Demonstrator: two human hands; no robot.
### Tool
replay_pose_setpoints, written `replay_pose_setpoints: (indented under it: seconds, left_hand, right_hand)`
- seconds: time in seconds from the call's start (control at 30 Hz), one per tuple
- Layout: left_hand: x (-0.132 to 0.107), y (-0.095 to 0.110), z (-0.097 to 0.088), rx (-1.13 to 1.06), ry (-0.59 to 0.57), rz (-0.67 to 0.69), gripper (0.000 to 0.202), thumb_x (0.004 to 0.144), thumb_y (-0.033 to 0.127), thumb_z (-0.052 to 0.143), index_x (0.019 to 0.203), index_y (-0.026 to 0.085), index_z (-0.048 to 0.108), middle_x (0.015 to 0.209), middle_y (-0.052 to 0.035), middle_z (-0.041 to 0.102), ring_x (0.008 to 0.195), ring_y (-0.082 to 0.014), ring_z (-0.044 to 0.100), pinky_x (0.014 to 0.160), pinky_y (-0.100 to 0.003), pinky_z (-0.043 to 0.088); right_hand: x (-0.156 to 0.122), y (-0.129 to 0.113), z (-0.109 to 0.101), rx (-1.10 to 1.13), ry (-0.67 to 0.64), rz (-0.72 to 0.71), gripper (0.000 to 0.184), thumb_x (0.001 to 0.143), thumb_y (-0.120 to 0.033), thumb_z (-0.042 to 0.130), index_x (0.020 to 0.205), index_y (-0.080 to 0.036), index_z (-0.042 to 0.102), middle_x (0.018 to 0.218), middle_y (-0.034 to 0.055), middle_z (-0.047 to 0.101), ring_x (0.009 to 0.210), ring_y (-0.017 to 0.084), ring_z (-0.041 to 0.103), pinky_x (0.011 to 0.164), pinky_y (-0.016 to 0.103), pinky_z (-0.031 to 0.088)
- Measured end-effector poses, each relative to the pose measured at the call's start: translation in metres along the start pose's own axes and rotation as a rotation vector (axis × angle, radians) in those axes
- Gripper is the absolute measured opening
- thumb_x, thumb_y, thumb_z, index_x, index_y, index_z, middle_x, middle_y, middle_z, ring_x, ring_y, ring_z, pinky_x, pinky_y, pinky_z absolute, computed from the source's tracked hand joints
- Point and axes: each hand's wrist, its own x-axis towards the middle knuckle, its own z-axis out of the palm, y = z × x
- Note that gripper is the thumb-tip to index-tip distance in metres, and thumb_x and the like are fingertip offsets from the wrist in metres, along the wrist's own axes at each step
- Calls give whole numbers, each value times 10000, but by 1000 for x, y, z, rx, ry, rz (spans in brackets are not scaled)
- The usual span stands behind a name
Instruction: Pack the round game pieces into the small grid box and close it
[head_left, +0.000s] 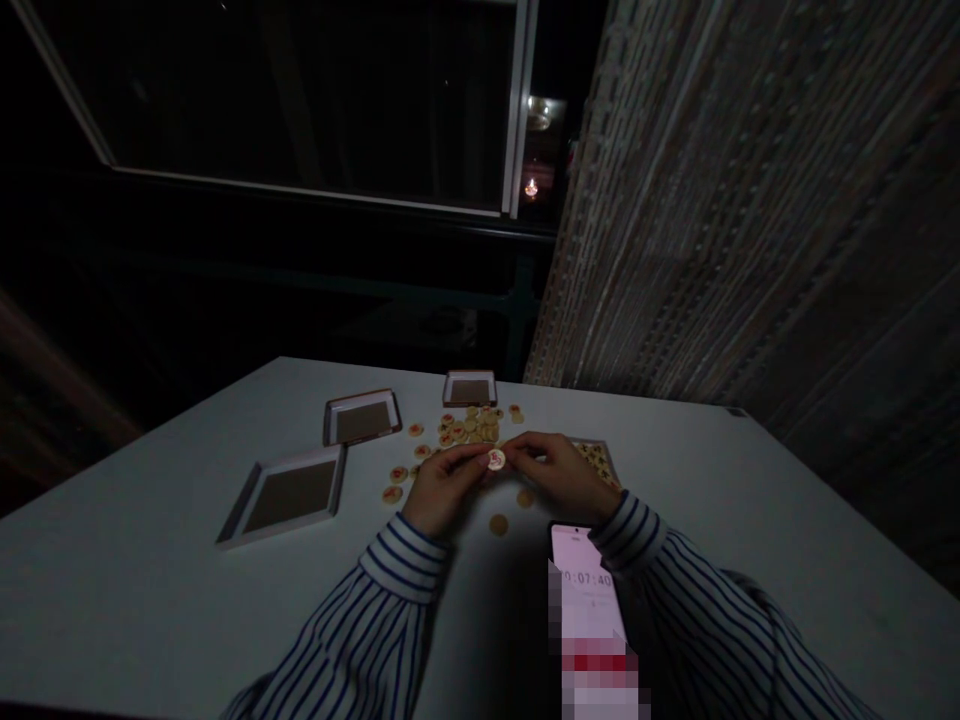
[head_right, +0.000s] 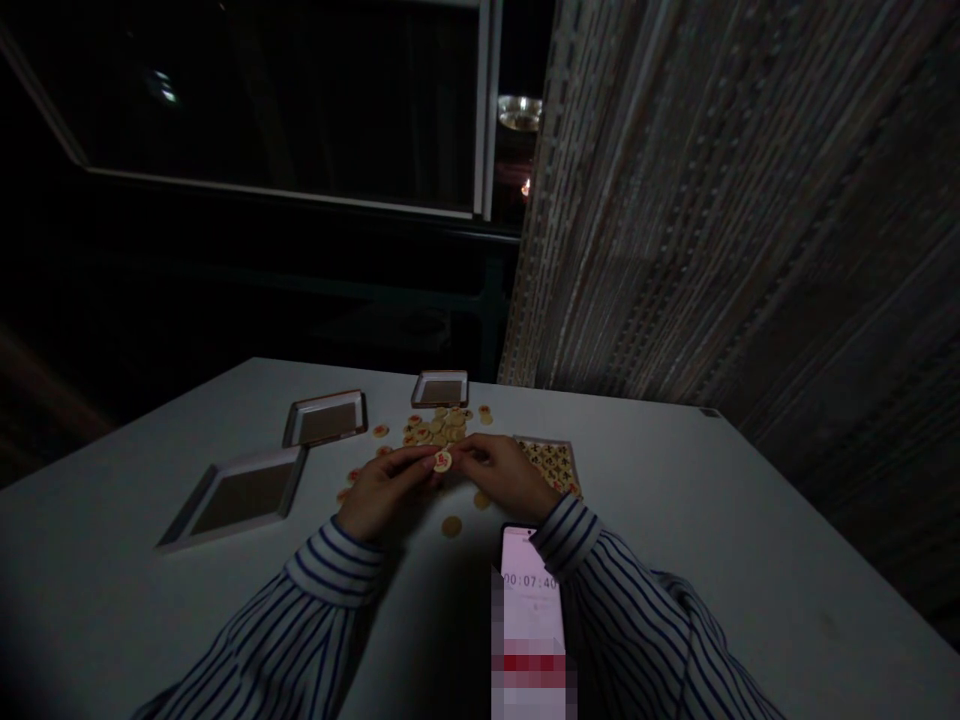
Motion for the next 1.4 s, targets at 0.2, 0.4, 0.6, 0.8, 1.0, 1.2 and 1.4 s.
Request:
replay_pose_setpoints:
  seconds: [0.2, 0.4, 0.6, 0.8, 1.0, 1.2, 1.4]
  left_hand:
    - [3, -6, 10, -55, -32, -29, 260, 580, 297, 722, 800, 162, 687, 751, -28, 689, 644, -119, 603, 677, -251, 480]
    - [7, -9, 21, -35, -16, -28, 293, 589, 316, 713, 833, 156, 686, 794, -48, 693, 708, -139, 614, 723, -273, 476]
    - [10, -13, 34, 33, -13, -16, 329, 586, 340, 711, 846, 140, 687, 852, -74, 692, 776, -169, 617, 751, -297, 473]
    - [11, -17, 45, 36, -45, -8, 301, 593, 329, 706, 839, 156, 697, 844, -66, 696, 746, -158, 614, 752, -289, 475]
    - [16, -19, 55, 36, -93, -13, 299, 628, 329, 682, 875, 160, 690, 885, -69, 693, 800, -174, 619, 761, -290, 472]
    - [19, -22, 66, 50, -101, -7, 304, 633, 317, 682, 885, 146, 686, 839, -65, 697, 772, -157, 613, 764, -278, 461]
    - [25, -22, 78, 15, -97, -19, 310, 618, 325, 694, 872, 147, 685, 866, -68, 693, 793, -164, 612, 765, -285, 466]
  right_hand:
    - [-7, 4, -7, 19, 30, 2, 240, 777, -304, 539, 927, -164, 662, 879, 46, 687, 827, 168, 623, 760, 304, 477]
    - [-14, 18, -12, 24, 71, -37, 239, 777, -275, 544, 978, -181, 634, 908, 39, 679, 833, 158, 623, 776, 303, 482]
    - [-22, 25, -19, 18, 103, -32, 229, 781, -301, 556, 959, -178, 633, 902, 42, 676, 839, 157, 621, 773, 291, 480]
    - [-29, 37, -25, 50, 153, 8, 227, 773, -316, 569, 945, -180, 629, 899, 47, 674, 837, 163, 622, 787, 305, 480]
    - [-35, 44, -32, 147, 178, 24, 260, 771, -310, 571, 1002, -195, 608, 923, 41, 674, 857, 165, 625, 786, 306, 491]
    - [-39, 46, -41, 110, 197, 17, 254, 778, -308, 562, 1002, -202, 615, 925, 38, 674, 856, 166, 624, 788, 315, 493]
    - [-39, 50, -48, 123, 244, 23, 279, 766, -306, 574, 1014, -185, 614, 957, 53, 666, 884, 171, 618, 812, 317, 487]
